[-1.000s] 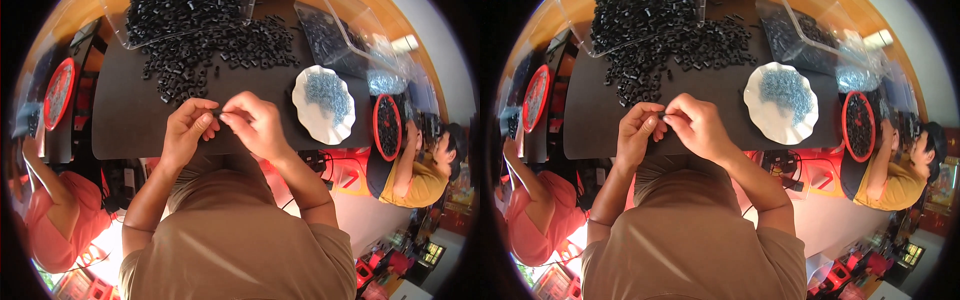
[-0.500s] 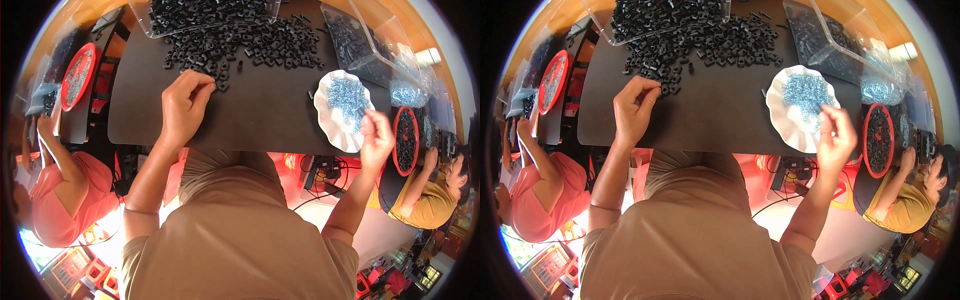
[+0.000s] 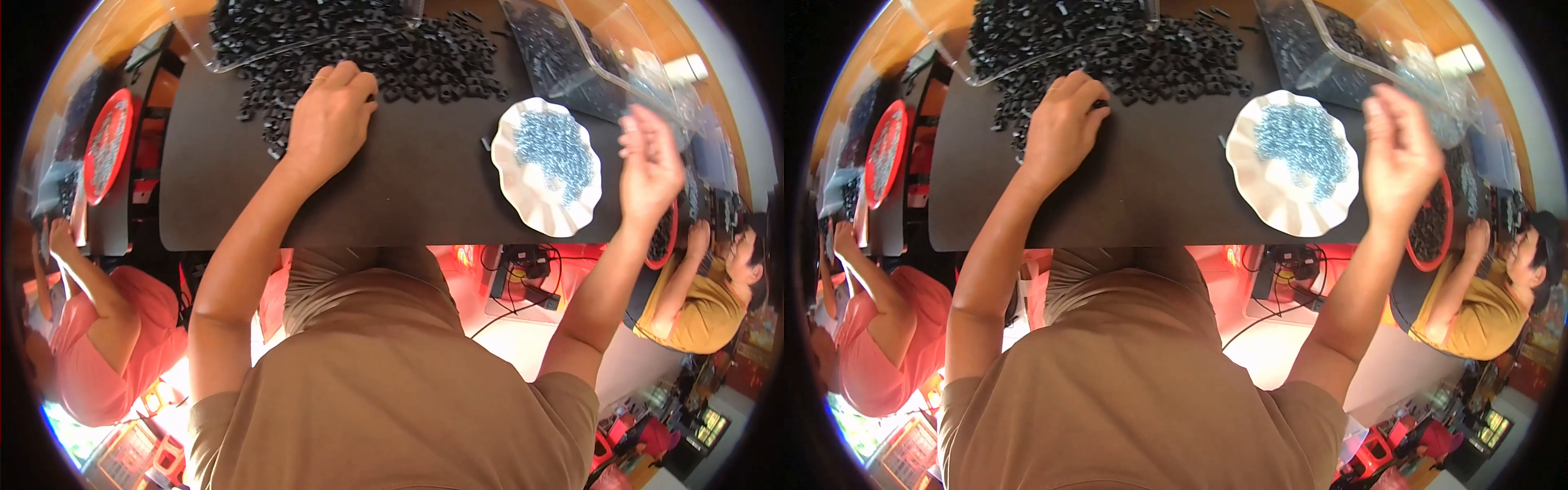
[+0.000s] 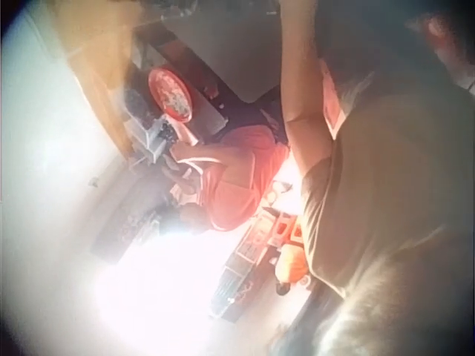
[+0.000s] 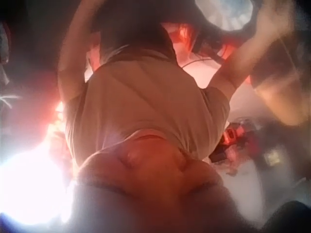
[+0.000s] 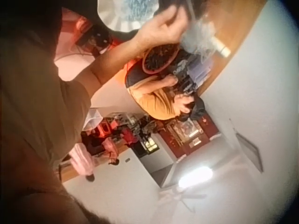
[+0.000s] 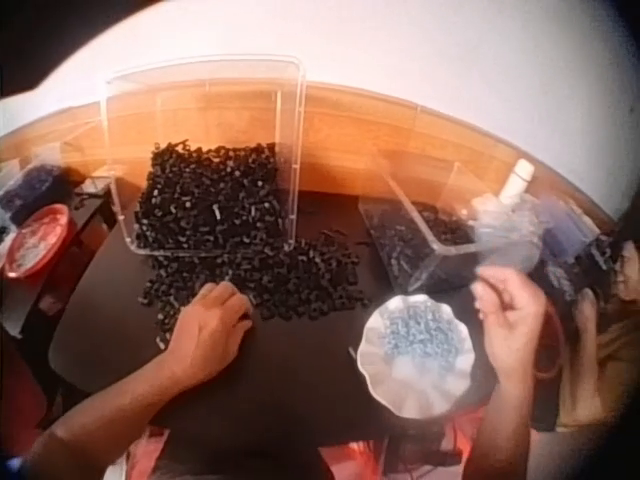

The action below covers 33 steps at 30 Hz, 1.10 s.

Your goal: The person assembles small blue beads into black plastic components by hand.

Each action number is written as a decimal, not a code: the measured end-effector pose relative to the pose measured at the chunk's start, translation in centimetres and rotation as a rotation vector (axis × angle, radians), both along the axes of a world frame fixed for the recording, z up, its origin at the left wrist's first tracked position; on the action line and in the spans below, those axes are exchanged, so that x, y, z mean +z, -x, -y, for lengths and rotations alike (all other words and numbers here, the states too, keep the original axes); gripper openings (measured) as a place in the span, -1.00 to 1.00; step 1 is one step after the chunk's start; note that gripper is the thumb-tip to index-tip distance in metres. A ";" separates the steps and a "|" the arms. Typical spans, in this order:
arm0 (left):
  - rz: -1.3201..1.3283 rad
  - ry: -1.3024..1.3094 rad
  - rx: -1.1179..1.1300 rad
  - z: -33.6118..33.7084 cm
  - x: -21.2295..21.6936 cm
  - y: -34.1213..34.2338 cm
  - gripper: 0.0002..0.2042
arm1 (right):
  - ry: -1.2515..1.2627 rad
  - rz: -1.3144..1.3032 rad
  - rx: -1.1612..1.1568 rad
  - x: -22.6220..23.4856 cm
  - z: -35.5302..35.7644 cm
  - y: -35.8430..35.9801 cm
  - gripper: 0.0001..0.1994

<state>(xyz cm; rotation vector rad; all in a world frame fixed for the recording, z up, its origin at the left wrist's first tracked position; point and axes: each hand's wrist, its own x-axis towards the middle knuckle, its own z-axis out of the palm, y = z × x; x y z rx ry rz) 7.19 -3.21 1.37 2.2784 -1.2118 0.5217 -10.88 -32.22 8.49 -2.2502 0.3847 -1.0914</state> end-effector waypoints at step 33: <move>-1.029 0.398 -0.225 -1.8 -0.7 6.3 -0.90 | 0.066 -0.545 0.115 -6.2 -6.1 1.6 -0.92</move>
